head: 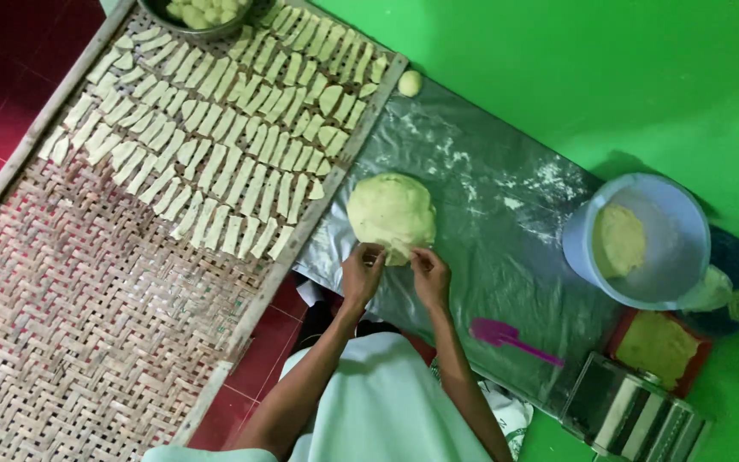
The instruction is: Arranging dough pieces on a tray, then flattening and cutting a new batch of dough into strips
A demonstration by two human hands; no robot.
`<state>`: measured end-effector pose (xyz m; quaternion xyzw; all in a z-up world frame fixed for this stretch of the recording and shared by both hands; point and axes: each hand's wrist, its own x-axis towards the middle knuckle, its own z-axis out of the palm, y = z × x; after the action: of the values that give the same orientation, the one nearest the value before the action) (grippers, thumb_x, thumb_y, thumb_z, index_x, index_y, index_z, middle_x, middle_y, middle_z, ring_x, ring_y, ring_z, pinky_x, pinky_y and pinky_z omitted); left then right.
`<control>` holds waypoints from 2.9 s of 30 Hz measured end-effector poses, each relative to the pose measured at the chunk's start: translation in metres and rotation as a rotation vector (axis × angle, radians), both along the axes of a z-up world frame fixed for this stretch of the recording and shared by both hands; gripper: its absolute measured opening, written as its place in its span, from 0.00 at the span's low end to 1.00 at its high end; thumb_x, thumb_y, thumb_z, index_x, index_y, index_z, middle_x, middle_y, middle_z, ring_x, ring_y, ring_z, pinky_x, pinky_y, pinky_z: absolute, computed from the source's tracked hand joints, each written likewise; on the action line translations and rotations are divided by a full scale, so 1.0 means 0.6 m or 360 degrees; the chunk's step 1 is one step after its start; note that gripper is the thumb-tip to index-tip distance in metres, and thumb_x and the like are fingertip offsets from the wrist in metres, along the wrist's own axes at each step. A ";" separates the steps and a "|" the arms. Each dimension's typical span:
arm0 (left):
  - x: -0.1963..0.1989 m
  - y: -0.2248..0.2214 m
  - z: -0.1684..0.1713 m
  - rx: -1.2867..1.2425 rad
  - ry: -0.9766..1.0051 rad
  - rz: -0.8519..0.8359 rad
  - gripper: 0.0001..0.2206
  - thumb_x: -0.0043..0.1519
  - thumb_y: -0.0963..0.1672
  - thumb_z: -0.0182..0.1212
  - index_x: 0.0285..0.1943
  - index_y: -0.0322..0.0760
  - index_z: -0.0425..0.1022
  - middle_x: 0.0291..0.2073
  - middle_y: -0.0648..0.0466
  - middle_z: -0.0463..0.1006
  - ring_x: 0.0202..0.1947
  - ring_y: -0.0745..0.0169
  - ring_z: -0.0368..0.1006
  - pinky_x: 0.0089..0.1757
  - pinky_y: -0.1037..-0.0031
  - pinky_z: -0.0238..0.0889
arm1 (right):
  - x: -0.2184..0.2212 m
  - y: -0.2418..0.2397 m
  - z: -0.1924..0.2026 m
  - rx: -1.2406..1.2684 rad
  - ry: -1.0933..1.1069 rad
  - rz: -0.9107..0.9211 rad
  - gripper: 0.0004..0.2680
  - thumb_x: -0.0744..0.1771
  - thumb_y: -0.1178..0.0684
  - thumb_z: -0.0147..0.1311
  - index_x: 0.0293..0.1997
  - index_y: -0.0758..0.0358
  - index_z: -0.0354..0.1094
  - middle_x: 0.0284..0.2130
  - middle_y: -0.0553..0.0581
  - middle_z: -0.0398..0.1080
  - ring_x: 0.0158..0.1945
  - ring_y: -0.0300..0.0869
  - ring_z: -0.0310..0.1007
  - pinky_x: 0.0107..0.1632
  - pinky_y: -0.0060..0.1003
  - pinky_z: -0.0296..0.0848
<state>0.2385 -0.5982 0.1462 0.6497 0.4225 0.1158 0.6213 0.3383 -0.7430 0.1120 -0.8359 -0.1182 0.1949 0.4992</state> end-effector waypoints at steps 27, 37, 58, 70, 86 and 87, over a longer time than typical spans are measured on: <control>0.230 0.119 0.029 0.1114 0.0418 -0.1053 0.55 0.44 0.64 0.66 0.78 0.38 0.51 0.72 0.32 0.52 0.74 0.30 0.45 0.69 0.43 0.35 | 0.503 0.360 -0.128 -0.0496 -0.0838 0.0173 0.14 0.60 0.51 0.66 0.46 0.63 0.74 0.36 0.65 0.75 0.45 0.60 0.76 0.51 0.54 0.73; 0.245 0.148 0.058 0.1060 0.0608 -0.1408 0.65 0.32 0.64 0.70 0.80 0.40 0.42 0.75 0.35 0.46 0.76 0.29 0.38 0.69 0.41 0.29 | 0.532 0.455 -0.150 -0.0264 -0.0993 0.0127 0.23 0.59 0.53 0.67 0.57 0.66 0.65 0.47 0.67 0.68 0.53 0.63 0.71 0.57 0.54 0.69; 0.267 0.149 0.052 0.1007 0.0571 -0.1423 0.67 0.31 0.63 0.75 0.80 0.40 0.42 0.75 0.36 0.46 0.76 0.29 0.39 0.67 0.36 0.33 | 0.461 0.291 -0.068 0.1567 0.1218 -0.0832 0.10 0.62 0.60 0.57 0.47 0.66 0.74 0.48 0.66 0.78 0.48 0.52 0.80 0.45 0.45 0.80; 0.253 0.116 -0.020 0.1210 0.0560 -0.1382 0.70 0.29 0.65 0.77 0.81 0.39 0.42 0.74 0.36 0.49 0.75 0.29 0.42 0.67 0.36 0.35 | 0.210 0.132 0.148 0.1160 0.0911 -0.0722 0.12 0.71 0.45 0.52 0.54 0.63 0.71 0.36 0.59 0.77 0.24 0.32 0.67 0.18 0.17 0.56; 0.149 0.006 0.011 0.0767 -0.0325 -0.0676 0.40 0.59 0.57 0.67 0.77 0.37 0.56 0.72 0.35 0.53 0.73 0.29 0.49 0.67 0.42 0.43 | -0.007 -0.168 0.126 0.0832 0.0418 -0.1445 0.17 0.69 0.40 0.57 0.32 0.66 0.77 0.11 0.64 0.68 0.06 0.40 0.60 0.06 0.27 0.54; 0.127 -0.029 0.013 0.0541 -0.0407 -0.0664 0.38 0.59 0.55 0.68 0.74 0.34 0.59 0.68 0.32 0.62 0.70 0.29 0.55 0.67 0.45 0.46 | -0.023 -0.179 0.122 0.0771 0.0343 -0.1493 0.17 0.70 0.40 0.55 0.31 0.67 0.77 0.10 0.64 0.67 0.05 0.41 0.59 0.05 0.28 0.54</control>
<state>0.3146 -0.6155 0.1537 0.7974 0.1726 0.1354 0.5621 0.3247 -0.8502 0.1855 -0.6351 0.2782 0.0027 0.7206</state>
